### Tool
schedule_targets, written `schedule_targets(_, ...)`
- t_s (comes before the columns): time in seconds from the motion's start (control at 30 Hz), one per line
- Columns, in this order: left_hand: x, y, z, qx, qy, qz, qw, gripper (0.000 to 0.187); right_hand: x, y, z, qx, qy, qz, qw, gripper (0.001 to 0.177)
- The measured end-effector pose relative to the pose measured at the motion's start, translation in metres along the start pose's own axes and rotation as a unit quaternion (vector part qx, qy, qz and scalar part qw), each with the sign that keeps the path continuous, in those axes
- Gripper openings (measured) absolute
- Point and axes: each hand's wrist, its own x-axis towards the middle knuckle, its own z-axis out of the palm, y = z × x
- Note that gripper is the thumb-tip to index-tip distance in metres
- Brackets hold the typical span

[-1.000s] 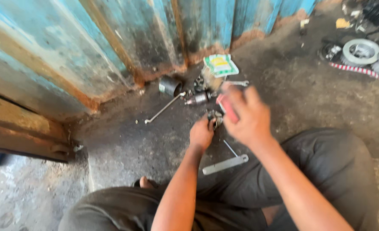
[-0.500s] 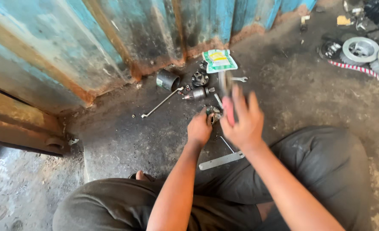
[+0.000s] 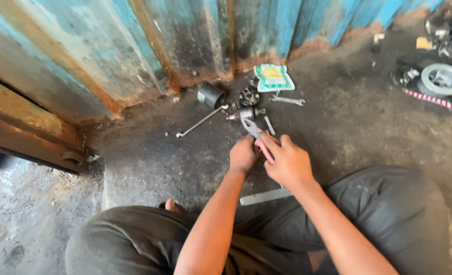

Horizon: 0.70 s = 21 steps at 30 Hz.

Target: The person sits on the floor and uses a screwdriver and pliers to disassemble a mechanical part. They remove small components and place them on the floor, then reassemble the part by inserting components back into the housing.

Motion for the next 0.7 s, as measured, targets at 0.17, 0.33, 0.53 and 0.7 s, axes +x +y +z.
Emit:
schedule_targets(0.17,0.001,0.01,-0.01,0.014,-0.035,-0.05,0.998,0.039,0.02,-0.015,-0.043,0.147,0.24,-0.042,0.959,0.068)
schedule_targets(0.33,-0.002,0.006,-0.007,-0.005,0.013,0.002,1.0,0.033,0.005,-0.003,-0.02,0.18,0.177,0.003,0.968,0.057)
schedule_targets(0.53,0.002,-0.001,-0.002,-0.007,-0.012,-0.005,1.0,0.035,0.004,0.0,-0.019,0.098,0.121,-0.02,0.988,0.069)
schedule_targets(0.7,-0.001,-0.002,-0.001,-0.014,0.01,-0.001,1.0,0.04,0.006,-0.003,-0.014,0.222,0.293,-0.03,0.929,0.059)
